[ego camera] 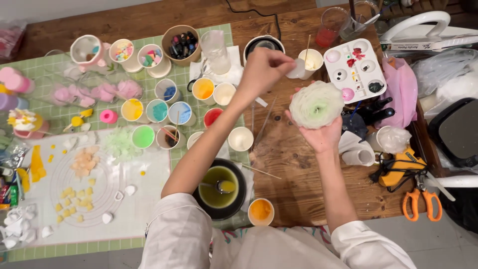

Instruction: The recorder is assembling a decorative candle in the shape of a flower by dipping wax petals into a heating pot and attaching them.

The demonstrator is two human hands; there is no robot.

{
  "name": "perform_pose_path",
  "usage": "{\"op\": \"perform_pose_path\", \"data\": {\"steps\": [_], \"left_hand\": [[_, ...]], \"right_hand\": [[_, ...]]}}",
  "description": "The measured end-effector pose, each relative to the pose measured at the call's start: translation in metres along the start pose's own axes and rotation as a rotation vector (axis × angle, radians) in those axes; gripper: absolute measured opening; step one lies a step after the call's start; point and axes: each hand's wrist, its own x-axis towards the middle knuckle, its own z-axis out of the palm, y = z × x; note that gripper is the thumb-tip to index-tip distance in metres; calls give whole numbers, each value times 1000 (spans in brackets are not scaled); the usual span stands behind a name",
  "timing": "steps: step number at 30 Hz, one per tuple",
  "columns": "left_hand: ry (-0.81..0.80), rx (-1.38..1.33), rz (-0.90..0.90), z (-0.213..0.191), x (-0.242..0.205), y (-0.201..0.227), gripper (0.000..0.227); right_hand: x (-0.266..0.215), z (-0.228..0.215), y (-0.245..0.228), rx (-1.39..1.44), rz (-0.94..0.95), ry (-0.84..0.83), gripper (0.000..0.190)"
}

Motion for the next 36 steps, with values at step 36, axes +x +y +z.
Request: {"op": "perform_pose_path", "data": {"steps": [36], "left_hand": [[-173, 79, -55, -22, -83, 74, 15]], "right_hand": [[-46, 46, 62, -23, 15, -40, 62]]}}
